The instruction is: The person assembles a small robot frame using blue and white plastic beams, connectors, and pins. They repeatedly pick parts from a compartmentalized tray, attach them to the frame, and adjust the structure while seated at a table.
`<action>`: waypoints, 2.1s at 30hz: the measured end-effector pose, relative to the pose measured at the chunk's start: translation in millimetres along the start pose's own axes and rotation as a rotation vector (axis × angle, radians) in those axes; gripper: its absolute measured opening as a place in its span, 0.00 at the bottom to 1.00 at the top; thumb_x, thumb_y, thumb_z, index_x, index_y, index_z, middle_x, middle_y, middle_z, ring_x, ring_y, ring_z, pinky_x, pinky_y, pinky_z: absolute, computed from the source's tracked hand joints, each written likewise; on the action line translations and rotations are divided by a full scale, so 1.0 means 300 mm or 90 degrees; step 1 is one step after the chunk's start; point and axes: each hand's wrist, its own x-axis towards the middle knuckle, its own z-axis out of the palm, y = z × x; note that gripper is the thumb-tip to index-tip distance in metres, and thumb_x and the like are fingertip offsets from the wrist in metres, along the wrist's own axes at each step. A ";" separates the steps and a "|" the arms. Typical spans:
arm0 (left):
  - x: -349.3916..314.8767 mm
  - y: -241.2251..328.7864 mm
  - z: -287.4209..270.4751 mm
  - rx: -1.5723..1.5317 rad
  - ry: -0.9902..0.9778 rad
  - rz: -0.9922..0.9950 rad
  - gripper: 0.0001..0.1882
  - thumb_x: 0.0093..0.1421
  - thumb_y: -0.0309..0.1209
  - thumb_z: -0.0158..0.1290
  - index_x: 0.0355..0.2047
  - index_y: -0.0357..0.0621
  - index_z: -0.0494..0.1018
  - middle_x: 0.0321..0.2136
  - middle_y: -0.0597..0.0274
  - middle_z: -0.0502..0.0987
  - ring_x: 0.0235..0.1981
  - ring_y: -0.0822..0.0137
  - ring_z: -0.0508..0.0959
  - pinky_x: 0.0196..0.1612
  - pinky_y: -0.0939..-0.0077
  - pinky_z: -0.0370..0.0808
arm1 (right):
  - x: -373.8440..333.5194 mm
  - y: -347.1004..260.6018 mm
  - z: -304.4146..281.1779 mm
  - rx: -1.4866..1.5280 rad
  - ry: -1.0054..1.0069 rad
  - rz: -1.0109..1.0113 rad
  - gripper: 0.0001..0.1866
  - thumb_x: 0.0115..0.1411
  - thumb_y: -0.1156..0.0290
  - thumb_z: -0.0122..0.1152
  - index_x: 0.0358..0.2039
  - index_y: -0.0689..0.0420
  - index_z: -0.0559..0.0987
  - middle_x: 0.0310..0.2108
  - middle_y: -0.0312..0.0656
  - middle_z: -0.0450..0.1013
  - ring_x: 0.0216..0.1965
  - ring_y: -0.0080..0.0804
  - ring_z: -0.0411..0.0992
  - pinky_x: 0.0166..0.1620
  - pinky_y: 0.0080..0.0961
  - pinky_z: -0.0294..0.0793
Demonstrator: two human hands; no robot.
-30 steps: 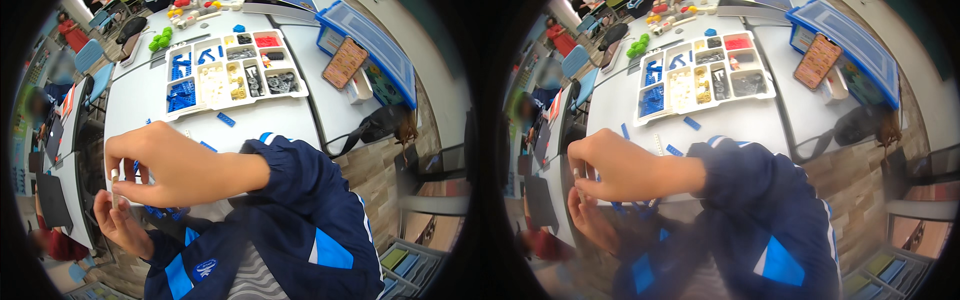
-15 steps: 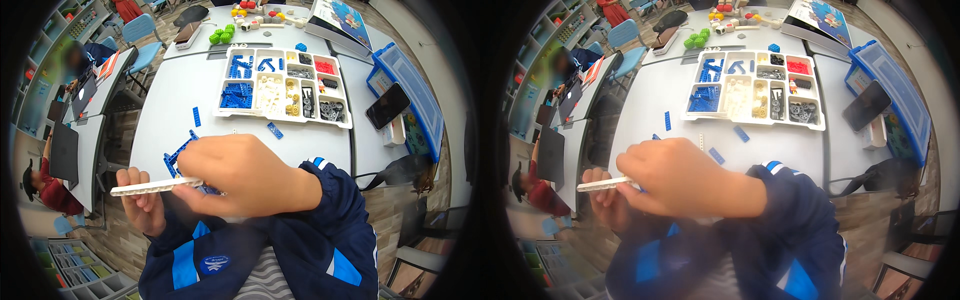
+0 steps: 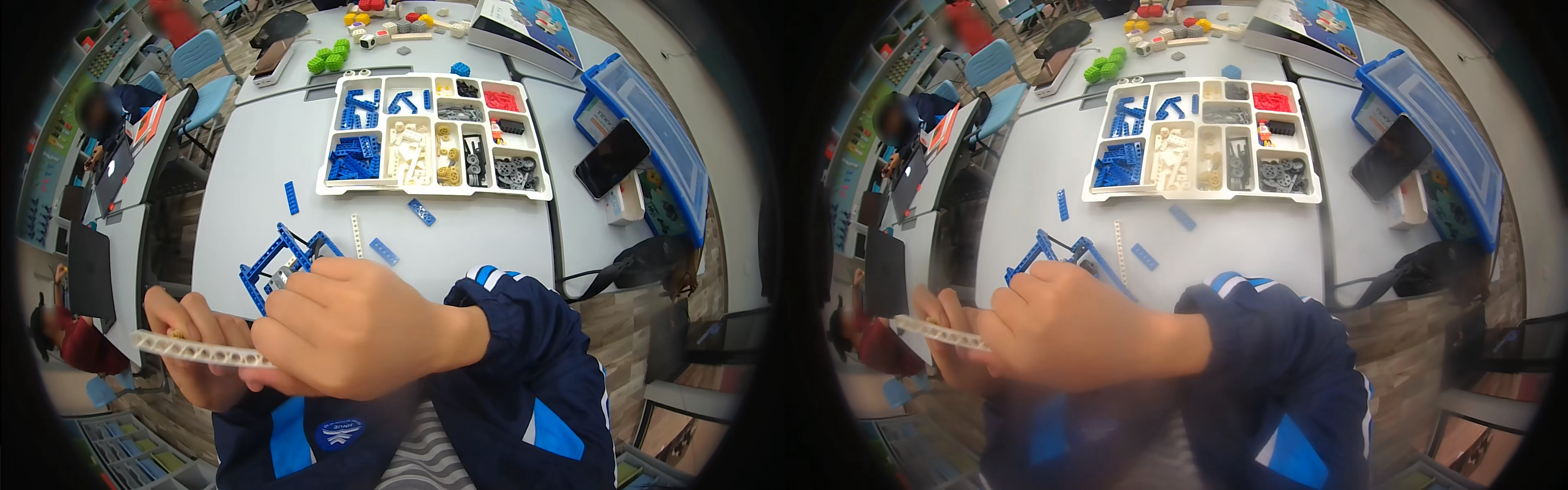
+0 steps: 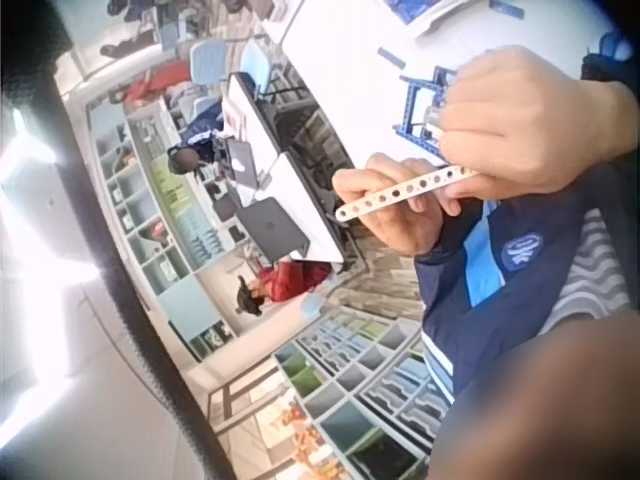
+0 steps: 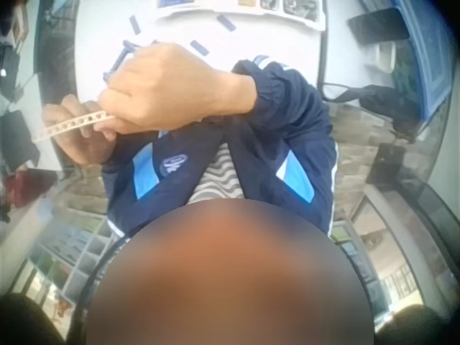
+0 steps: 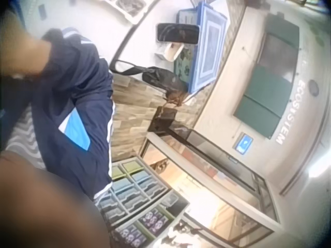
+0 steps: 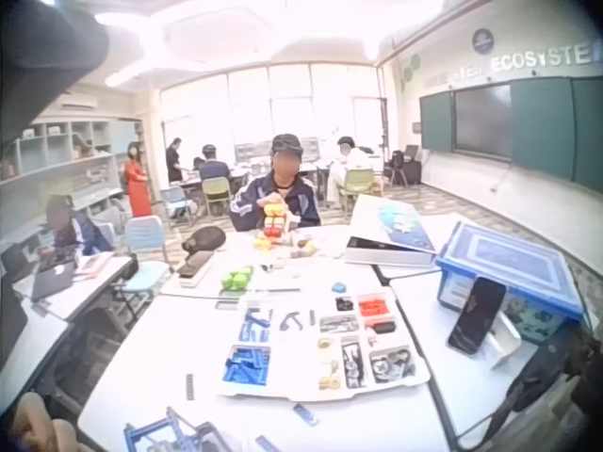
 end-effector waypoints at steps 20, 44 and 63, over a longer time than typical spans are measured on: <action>0.118 -0.123 -0.120 0.193 -0.159 -0.170 0.24 0.69 0.45 0.46 0.52 0.35 0.68 0.48 0.48 0.74 0.50 0.59 0.76 0.52 0.65 0.73 | 0.022 0.054 -0.015 -0.056 0.054 0.069 0.09 0.55 0.67 0.60 0.23 0.58 0.75 0.25 0.40 0.69 0.27 0.39 0.73 0.26 0.36 0.71; 0.087 -0.093 0.010 0.076 -0.011 -0.343 0.33 0.69 0.49 0.45 0.59 0.30 0.63 0.31 0.57 0.75 0.25 0.71 0.73 0.29 0.79 0.68 | 0.001 0.057 -0.052 -0.142 0.042 0.067 0.09 0.53 0.67 0.62 0.23 0.57 0.73 0.21 0.36 0.67 0.22 0.32 0.70 0.26 0.29 0.67; 0.114 -0.034 0.060 0.189 -0.150 -0.216 0.26 0.59 0.53 0.63 0.29 0.44 0.67 0.26 0.68 0.74 0.26 0.82 0.70 0.29 0.84 0.65 | 0.035 0.050 -0.127 0.206 -0.056 0.199 0.11 0.63 0.60 0.58 0.33 0.56 0.78 0.22 0.44 0.73 0.25 0.47 0.74 0.30 0.40 0.72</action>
